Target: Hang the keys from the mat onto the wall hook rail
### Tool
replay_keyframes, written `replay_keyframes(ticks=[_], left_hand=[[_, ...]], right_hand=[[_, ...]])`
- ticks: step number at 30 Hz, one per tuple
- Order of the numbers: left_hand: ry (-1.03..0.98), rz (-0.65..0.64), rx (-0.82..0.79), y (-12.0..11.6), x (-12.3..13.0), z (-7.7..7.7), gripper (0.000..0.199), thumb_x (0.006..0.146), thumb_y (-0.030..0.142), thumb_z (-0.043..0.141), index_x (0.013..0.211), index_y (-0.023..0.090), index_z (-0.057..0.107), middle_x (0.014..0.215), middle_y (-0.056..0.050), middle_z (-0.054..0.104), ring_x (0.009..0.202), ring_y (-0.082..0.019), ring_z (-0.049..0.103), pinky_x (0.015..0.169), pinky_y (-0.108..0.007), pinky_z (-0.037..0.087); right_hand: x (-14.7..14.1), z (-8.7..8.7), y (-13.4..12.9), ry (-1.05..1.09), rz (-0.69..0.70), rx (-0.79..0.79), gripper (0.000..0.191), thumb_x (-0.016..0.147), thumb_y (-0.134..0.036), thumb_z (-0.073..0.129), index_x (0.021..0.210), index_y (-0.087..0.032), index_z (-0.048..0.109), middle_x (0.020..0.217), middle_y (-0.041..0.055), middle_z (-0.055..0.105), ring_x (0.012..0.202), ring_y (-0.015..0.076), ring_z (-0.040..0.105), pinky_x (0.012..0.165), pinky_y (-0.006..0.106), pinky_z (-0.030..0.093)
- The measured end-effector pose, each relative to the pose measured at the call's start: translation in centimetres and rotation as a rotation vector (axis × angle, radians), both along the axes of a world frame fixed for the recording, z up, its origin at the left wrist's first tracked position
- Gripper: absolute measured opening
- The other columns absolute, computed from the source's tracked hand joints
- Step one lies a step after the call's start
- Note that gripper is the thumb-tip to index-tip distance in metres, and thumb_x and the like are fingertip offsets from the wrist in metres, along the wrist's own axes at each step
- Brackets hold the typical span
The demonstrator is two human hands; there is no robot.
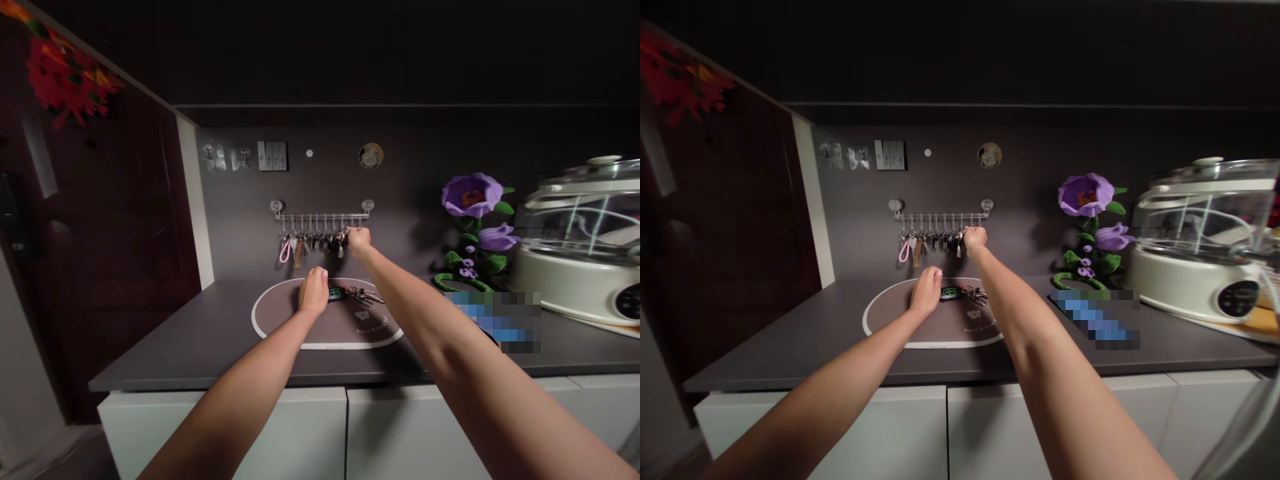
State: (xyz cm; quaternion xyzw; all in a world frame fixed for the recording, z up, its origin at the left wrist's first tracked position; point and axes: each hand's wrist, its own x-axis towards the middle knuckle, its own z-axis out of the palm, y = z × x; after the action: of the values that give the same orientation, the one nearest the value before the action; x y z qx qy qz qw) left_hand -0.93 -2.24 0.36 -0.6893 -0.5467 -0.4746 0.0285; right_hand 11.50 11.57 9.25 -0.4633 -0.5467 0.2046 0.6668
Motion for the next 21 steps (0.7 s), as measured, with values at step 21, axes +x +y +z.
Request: replay_keyframes(ticks=[21], left_hand=[[-0.045,0.005,-0.024,0.9,-0.3,-0.3,0.024,0.088,0.025,0.029,0.082,0.019,0.052,0.091,-0.007,0.059,0.091,-0.017,0.053,0.081,-0.03,0.04]], right_hand=[[0.8,-1.7,-1.9,0.022,0.054,-0.037,0.015,0.071,-0.028,0.05,0.071,-0.014,0.056,0.058,-0.0004,0.057,0.052,0.008,0.05,0.058,0.02,0.042]])
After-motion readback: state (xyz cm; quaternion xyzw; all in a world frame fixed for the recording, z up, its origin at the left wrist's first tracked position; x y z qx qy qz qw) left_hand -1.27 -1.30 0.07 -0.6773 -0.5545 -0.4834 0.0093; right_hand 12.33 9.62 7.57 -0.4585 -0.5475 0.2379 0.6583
